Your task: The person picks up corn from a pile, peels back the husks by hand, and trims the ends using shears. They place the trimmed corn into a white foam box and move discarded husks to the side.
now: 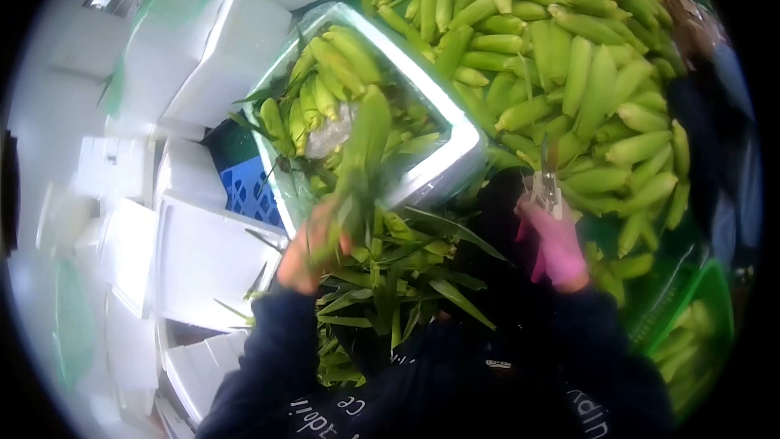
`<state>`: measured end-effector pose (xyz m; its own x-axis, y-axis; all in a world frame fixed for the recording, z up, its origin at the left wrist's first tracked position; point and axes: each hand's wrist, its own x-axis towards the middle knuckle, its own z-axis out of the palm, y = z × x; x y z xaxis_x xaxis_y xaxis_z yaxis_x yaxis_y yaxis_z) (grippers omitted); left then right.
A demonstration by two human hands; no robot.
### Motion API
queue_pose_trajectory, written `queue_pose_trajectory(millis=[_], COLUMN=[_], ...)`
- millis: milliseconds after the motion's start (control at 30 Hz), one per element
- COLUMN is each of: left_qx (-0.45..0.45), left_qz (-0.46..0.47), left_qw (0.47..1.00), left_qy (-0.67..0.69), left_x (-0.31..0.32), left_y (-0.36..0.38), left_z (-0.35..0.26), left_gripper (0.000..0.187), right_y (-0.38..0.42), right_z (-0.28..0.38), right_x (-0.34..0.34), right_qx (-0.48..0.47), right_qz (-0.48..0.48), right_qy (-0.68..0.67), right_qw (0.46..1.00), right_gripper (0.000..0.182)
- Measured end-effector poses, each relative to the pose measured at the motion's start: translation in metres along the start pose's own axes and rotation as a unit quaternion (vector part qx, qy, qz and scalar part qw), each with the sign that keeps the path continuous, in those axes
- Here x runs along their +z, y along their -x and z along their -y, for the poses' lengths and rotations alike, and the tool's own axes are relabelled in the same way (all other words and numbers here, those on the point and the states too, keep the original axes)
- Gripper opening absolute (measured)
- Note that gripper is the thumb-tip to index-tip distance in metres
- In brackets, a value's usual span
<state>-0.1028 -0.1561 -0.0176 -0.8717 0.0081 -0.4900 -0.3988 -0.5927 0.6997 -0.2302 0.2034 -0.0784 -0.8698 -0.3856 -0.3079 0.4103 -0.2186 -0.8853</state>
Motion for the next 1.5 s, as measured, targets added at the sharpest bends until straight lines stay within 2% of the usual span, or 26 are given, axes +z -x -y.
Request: queue_pose_trajectory(millis=[67, 133, 200, 267, 300, 333, 400, 467, 500, 533, 600, 733, 800, 833, 867, 933, 1000, 1067, 1133, 1233, 1333, 1367, 1467, 1500], left_qx=[-0.056, -0.014, 0.081, 0.096, 0.098, 0.113, 0.173, 0.242, 0.248, 0.241, 0.230, 0.310, 0.270, 0.249, 0.227, 0.229, 0.216, 0.181, 0.159, 0.108, 0.106, 0.068, 0.022, 0.001], left_qz=[0.001, 0.036, -0.022, -0.136, -0.190, -0.197, -0.209, -0.286, -0.305, -0.315, -0.333, -0.380, -0.376, -0.374, -0.368, -0.376, -0.376, -0.376, -0.340, -0.289, -0.252, -0.246, -0.186, -0.151], left_qw=[0.994, 0.987, 0.975, 0.973, 0.967, 0.968, 0.956, 0.869, 0.840, 0.829, 0.804, 0.706, 0.687, 0.680, 0.672, 0.648, 0.636, 0.656, 0.709, 0.787, 0.835, 0.848, 0.956, 0.978], left_qy=[-0.093, 0.154, 0.207, 0.161, 0.137, 0.106, -0.114, -0.322, -0.374, -0.395, -0.436, -0.511, -0.560, -0.580, -0.601, -0.621, -0.638, -0.629, -0.598, -0.535, -0.477, -0.464, -0.227, -0.142], left_x=[0.019, 0.033, 0.053, 0.051, 0.051, 0.043, 0.020, 0.024, 0.033, 0.039, 0.047, 0.046, 0.052, 0.055, 0.056, 0.050, 0.050, 0.042, 0.039, 0.035, 0.027, 0.028, 0.007, 0.003], left_y=[0.059, 0.071, 0.058, 0.059, 0.058, 0.062, 0.071, 0.089, 0.095, 0.101, 0.108, 0.107, 0.114, 0.118, 0.121, 0.124, 0.132, 0.145, 0.163, 0.194, 0.211, 0.216, 0.226, 0.229], left_z=[0.031, 0.073, 0.109, 0.117, 0.120, 0.115, 0.111, 0.103, 0.097, 0.098, 0.099, 0.112, 0.106, 0.106, 0.108, 0.113, 0.111, 0.113, 0.112, 0.112, 0.112, 0.108, 0.125, 0.136], left_gripper=[0.104, 0.114, 0.092, 0.087, 0.085, 0.067, 0.053, 0.052, 0.054, 0.054, 0.052, 0.055, 0.059, 0.060, 0.060, 0.063, 0.065, 0.067, 0.067, 0.066, 0.064, 0.063, 0.062, 0.065], right_y=[0.007, 0.018, 0.022, 0.026, 0.030, 0.033, 0.030, 0.027, 0.026, 0.026, 0.024, 0.023, 0.015, 0.009, 0.004, 0.005, 0.010, 0.014, 0.018, 0.032, 0.045, 0.048, 0.061, 0.077], right_z=[0.004, 0.006, 0.009, 0.023, 0.033, 0.045, 0.063, 0.071, 0.074, 0.077, 0.082, 0.093, 0.086, 0.069, 0.058, 0.031, 0.008, 0.005, -0.003, -0.007, -0.016, -0.022, -0.046, -0.022], right_x=[0.008, 0.023, 0.049, 0.069, 0.078, 0.086, 0.093, 0.097, 0.100, 0.104, 0.113, 0.125, 0.123, 0.117, 0.118, 0.121, 0.128, 0.133, 0.131, 0.131, 0.130, 0.132, 0.138, 0.152], right_qx=[0.025, 0.052, 0.087, 0.022, 0.017, 0.013, -0.021, -0.071, -0.118, -0.157, -0.164, -0.156, -0.126, -0.152, -0.091, -0.080, -0.129, -0.149, -0.165, -0.135, -0.124, -0.092, 0.011, 0.160], right_qz=[0.050, 0.116, 0.181, 0.272, 0.288, 0.305, 0.333, 0.345, 0.343, 0.347, 0.376, 0.423, 0.418, 0.412, 0.432, 0.408, 0.377, 0.381, 0.397, 0.435, 0.445, 0.459, 0.495, 0.479], right_qy=[0.021, 0.030, 0.064, 0.165, 0.192, 0.221, 0.291, 0.363, 0.423, 0.464, 0.484, 0.483, 0.515, 0.487, 0.463, 0.469, 0.486, 0.501, 0.508, 0.506, 0.463, 0.409, 0.232, 0.153], right_qw=[0.998, 0.991, 0.978, 0.948, 0.938, 0.926, 0.897, 0.863, 0.830, 0.800, 0.773, 0.750, 0.738, 0.755, 0.769, 0.779, 0.777, 0.762, 0.746, 0.733, 0.756, 0.784, 0.837, 0.849], right_gripper=[0.049, 0.051, 0.060, 0.067, 0.070, 0.073, 0.077, 0.080, 0.080, 0.080, 0.078, 0.074, 0.072, 0.067, 0.060, 0.051, 0.045, 0.042, 0.046, 0.052, 0.055, 0.051, 0.040, 0.030])
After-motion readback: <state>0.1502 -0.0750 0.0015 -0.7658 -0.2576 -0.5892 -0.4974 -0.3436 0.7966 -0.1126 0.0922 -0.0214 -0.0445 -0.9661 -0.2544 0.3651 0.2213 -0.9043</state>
